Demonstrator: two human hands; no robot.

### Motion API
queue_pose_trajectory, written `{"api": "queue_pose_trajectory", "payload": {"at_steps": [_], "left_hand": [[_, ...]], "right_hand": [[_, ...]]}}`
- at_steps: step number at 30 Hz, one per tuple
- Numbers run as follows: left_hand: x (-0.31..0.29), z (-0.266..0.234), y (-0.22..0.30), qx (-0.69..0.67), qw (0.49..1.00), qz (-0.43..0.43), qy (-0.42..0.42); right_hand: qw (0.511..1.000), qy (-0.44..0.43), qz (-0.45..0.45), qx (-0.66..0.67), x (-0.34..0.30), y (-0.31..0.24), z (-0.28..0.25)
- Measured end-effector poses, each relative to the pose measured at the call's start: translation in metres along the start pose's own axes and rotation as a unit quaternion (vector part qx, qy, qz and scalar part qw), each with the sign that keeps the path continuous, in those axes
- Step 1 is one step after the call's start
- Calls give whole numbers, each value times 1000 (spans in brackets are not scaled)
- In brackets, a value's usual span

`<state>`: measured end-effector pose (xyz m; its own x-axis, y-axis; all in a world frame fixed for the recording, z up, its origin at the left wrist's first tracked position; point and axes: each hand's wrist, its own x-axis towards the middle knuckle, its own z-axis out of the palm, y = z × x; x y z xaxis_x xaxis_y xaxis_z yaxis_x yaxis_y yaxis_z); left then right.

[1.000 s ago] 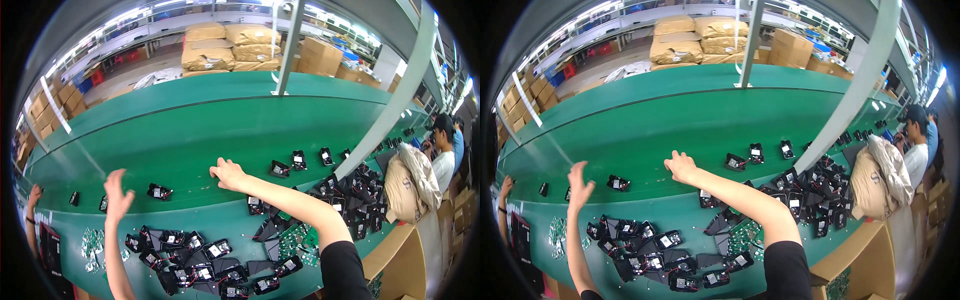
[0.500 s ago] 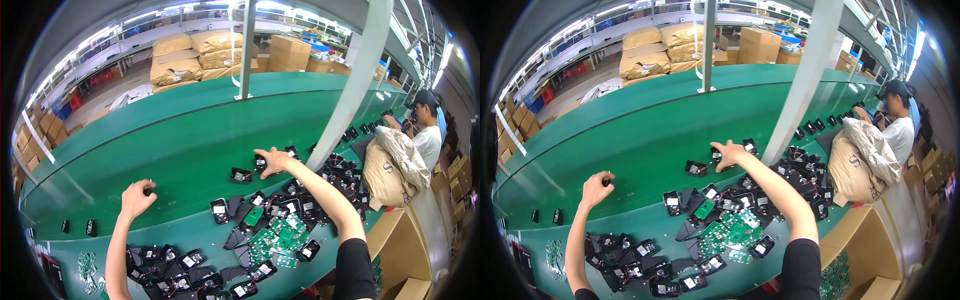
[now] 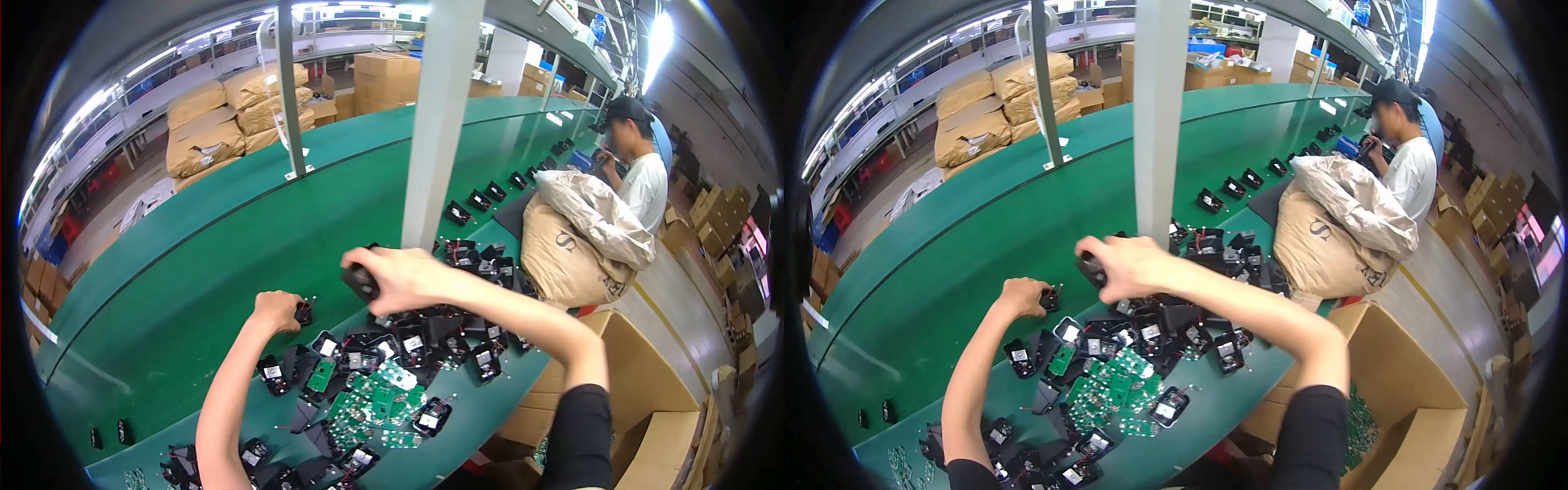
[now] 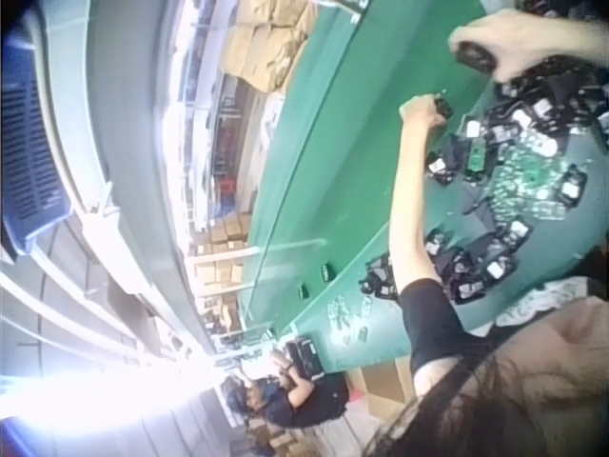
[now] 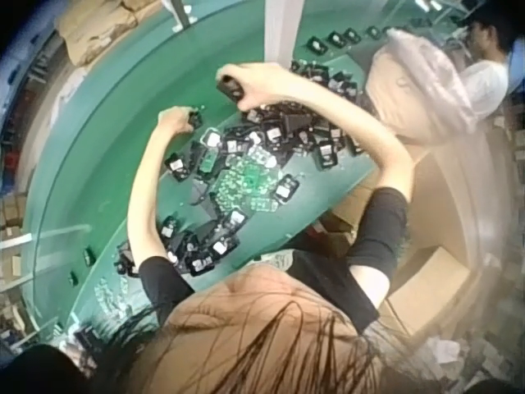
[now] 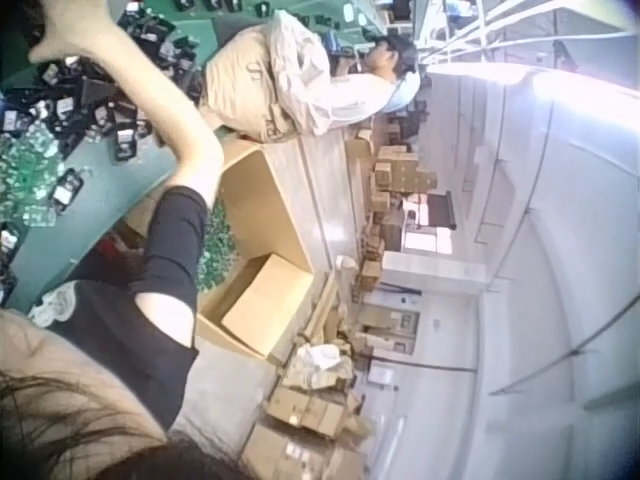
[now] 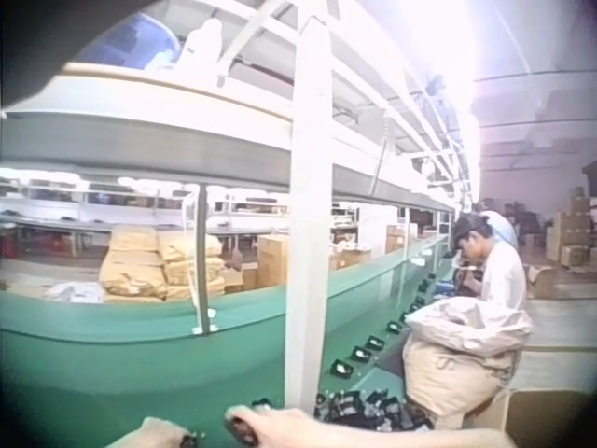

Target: The person assembles electronic components by hand, placing a green circuit board into a black plastic housing.

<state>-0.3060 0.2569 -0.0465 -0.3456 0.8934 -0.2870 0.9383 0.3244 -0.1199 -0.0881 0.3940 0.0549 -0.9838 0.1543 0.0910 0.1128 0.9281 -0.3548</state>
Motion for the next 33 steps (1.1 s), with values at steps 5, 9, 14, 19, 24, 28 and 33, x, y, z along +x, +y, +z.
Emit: {"api": "queue_pose_trajectory", "payload": {"at_steps": [5,9,14,19,24,28,33], "left_hand": [[-30,-24,7,-132,985,-42,105],[-45,-98,93,-321,935,115,100],[-10,-124,222,-204,914,235,259],[57,-101,274,-89,920,238,300],[61,-97,285,-31,927,242,284],[42,-106,273,-61,939,216,262],[-12,-132,223,-198,914,142,324]], "right_hand": [[983,-19,157,95,-111,60,-67],[940,112,295,-132,-171,160,-52],[921,141,350,-98,-173,236,-17],[936,174,304,-34,-163,248,5],[911,161,358,-128,-160,244,20],[916,156,358,-97,-157,231,22],[878,222,300,-301,-151,192,3]]}}
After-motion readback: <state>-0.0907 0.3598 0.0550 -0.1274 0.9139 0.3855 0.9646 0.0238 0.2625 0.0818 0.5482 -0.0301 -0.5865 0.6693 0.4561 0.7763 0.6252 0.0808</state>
